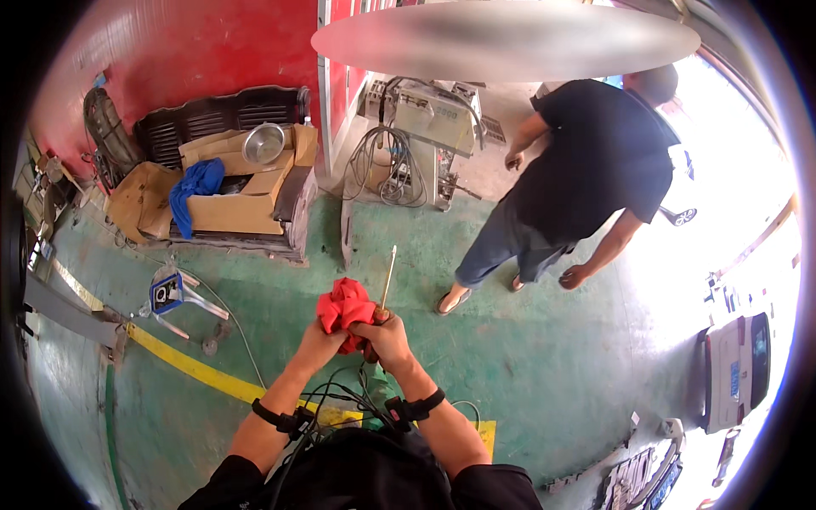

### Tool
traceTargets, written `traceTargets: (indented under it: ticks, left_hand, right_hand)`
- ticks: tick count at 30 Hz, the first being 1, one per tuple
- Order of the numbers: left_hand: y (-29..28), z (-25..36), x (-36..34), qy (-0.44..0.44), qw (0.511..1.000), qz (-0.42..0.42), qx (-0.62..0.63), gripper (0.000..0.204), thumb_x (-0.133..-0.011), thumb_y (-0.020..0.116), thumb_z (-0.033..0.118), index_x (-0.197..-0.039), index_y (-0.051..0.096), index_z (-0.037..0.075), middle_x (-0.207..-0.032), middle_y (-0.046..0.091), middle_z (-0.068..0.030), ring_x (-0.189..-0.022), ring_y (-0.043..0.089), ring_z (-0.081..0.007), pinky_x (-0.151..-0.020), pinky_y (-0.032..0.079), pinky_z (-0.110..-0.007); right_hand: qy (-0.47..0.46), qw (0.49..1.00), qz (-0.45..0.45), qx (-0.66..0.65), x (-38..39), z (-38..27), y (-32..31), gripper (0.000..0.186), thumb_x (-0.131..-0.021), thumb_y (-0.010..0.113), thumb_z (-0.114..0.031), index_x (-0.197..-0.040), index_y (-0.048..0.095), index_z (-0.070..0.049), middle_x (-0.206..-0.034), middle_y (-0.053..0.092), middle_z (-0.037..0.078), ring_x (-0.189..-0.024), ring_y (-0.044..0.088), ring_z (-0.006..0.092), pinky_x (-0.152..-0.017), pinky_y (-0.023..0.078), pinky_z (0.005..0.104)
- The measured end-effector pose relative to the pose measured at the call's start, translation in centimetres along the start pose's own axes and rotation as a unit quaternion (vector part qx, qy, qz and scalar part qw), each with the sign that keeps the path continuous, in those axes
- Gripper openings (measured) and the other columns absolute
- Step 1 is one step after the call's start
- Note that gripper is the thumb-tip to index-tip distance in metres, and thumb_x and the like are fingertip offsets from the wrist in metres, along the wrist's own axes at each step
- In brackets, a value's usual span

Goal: The person picks up a red cloth, uses a screwdriver to remove a screw from the underside of a vehicle, and then detaches a plastic component from the engine bay using the screwdriver to pry it loose.

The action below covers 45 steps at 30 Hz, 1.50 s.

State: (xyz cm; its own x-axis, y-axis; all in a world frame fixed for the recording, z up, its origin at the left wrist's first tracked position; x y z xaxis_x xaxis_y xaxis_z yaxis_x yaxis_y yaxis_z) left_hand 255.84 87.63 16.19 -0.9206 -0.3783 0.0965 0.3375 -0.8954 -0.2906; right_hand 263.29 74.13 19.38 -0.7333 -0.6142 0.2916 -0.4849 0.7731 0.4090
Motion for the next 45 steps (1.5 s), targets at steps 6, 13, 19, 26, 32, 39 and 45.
traceTargets:
  ticks: [6, 13, 19, 26, 32, 39, 45]
  left_hand:
    - [-3.2, -3.7, -10.7, -0.210, 0.859, -0.164, 0.438, 0.048, -0.096, 0.066, 0.049, -0.126, 0.053, 0.014, -0.092, 0.054, 0.0029, -0.075, 0.048, -0.0112, -0.065, 0.043, -0.029]
    - [-4.9, -1.1, -23.9, -0.138, 0.934, -0.082, 0.318, 0.030, -0.091, 0.078, 0.032, -0.107, 0.061, 0.013, -0.088, 0.058, 0.0050, -0.073, 0.049, -0.0081, -0.062, 0.041, -0.027]
    - [-7.6, -1.2, -34.2, -0.121, 0.914, -0.001, 0.388, 0.047, -0.088, 0.075, 0.011, -0.132, 0.058, 0.003, -0.123, 0.066, -0.0048, -0.112, 0.064, -0.0169, -0.096, 0.052, -0.033]
    - [-11.3, 0.6, -48.0, -0.135, 0.797, -0.086, 0.583, 0.049, -0.091, 0.066, 0.003, -0.137, 0.050, 0.002, -0.121, 0.067, -0.0089, -0.107, 0.067, -0.0206, -0.091, 0.056, -0.035]
    - [-10.1, 2.6, -57.3, -0.040, 0.959, -0.077, 0.270, 0.036, -0.090, 0.069, 0.002, -0.125, 0.062, 0.004, -0.114, 0.070, 0.0014, -0.103, 0.064, -0.0097, -0.091, 0.053, -0.028]
    - [-7.5, 2.5, -67.0, -0.051, 0.997, -0.011, 0.052, 0.035, -0.090, 0.069, 0.011, -0.124, 0.062, 0.005, -0.110, 0.072, -0.0072, -0.105, 0.066, -0.0142, -0.093, 0.052, -0.034]
    - [-3.8, 5.1, -74.6, -0.103, 0.966, -0.125, 0.200, 0.033, -0.093, 0.070, 0.034, -0.116, 0.066, 0.009, -0.100, 0.068, 0.0012, -0.086, 0.061, -0.0113, -0.074, 0.049, -0.030]
  right_hand:
    - [0.028, 0.980, -0.042, -0.191, -14.9, -4.2, -1.7, 0.024, -0.082, 0.069, 0.005, -0.105, 0.067, -0.002, -0.088, 0.071, 0.005, -0.072, 0.066, 0.0132, -0.064, 0.054, 0.0281]
    - [0.077, 0.992, -0.050, 0.084, -28.2, -6.6, -1.6, 0.030, -0.083, 0.071, 0.001, -0.112, 0.063, -0.001, -0.091, 0.071, 0.005, -0.076, 0.068, 0.0142, -0.068, 0.056, 0.0285]
    - [0.099, 0.987, -0.101, 0.080, -36.9, -8.6, -0.5, 0.037, -0.084, 0.072, -0.001, -0.118, 0.060, -0.001, -0.093, 0.070, 0.006, -0.067, 0.062, 0.0101, -0.054, 0.050, 0.0259]
    - [0.080, 0.989, -0.002, -0.126, -46.8, -11.5, -2.6, 0.042, -0.093, 0.067, -0.013, -0.133, 0.056, -0.009, -0.112, 0.069, 0.004, -0.076, 0.067, 0.0179, -0.055, 0.053, 0.0281]
    - [0.083, 0.992, 0.008, -0.093, -54.8, -13.9, -3.6, 0.026, -0.100, 0.059, -0.023, -0.123, 0.059, -0.010, -0.105, 0.069, 0.005, -0.077, 0.069, 0.0198, -0.054, 0.057, 0.0313]
    - [0.032, 0.998, 0.058, 0.001, -63.8, -18.6, -7.1, 0.017, -0.100, 0.061, -0.019, -0.107, 0.062, -0.004, -0.091, 0.069, 0.005, -0.067, 0.065, 0.0155, -0.054, 0.056, 0.0306]
    - [0.033, 0.992, 0.072, 0.099, -70.4, -25.4, -12.0, 0.010, -0.095, 0.066, -0.008, -0.101, 0.067, 0.000, -0.080, 0.066, 0.001, -0.062, 0.059, 0.0096, -0.052, 0.045, 0.0247]
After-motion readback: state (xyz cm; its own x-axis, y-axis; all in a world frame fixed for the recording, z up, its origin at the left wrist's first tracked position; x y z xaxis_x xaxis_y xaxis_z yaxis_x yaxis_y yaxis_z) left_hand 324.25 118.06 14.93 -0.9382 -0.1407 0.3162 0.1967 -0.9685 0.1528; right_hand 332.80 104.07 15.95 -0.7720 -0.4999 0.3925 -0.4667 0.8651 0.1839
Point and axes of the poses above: each hand's wrist, its own x-axis away from the middle knuckle, its own y-axis out of the palm, z = x × y, the point moved 5 cm from there along -x, towards the middle knuckle
